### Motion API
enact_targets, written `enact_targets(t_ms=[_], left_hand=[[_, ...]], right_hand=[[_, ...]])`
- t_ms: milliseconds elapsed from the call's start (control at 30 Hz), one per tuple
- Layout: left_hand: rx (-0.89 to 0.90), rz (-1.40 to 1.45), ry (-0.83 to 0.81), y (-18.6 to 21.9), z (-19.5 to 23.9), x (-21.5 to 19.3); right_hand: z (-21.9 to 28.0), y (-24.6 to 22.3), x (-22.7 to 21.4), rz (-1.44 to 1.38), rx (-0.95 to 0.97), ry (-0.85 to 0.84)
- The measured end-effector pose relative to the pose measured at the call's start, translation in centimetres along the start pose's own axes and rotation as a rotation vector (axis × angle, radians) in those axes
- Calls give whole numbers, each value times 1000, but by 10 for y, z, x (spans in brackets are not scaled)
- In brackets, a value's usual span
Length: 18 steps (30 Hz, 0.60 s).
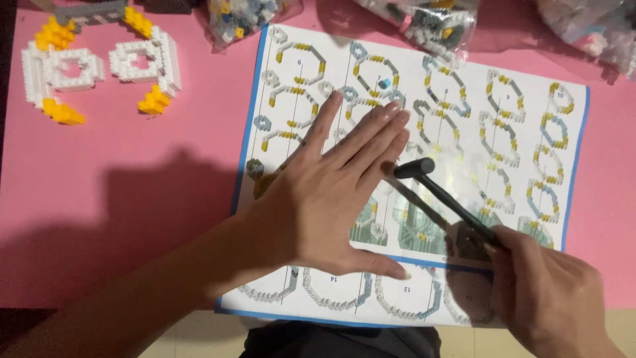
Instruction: Assembling small interlocking plastic blocks into a model using an instruction manual and a small hammer.
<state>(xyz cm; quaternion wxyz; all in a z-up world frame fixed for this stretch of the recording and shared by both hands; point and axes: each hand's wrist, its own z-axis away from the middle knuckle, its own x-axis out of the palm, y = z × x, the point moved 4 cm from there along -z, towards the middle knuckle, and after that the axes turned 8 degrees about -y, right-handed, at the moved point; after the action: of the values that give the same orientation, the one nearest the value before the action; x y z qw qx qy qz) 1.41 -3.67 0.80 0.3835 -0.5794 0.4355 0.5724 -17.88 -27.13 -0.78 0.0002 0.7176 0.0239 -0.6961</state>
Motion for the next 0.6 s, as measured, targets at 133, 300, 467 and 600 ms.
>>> enact_targets(t_ms=[133, 300, 467, 600], left_hand=[[48, 237, 103, -2, 3, -7], [38, 187, 24, -3, -1, -4], [19, 129, -41, -3, -4, 0], [34, 196, -6, -2, -2, -3]], right_hand=[[16, 15, 1, -65, 91, 13], [18, 15, 1, -35, 179, 2], [14, 14, 5, 15, 178, -59], [21, 19, 16, 116, 271, -156]])
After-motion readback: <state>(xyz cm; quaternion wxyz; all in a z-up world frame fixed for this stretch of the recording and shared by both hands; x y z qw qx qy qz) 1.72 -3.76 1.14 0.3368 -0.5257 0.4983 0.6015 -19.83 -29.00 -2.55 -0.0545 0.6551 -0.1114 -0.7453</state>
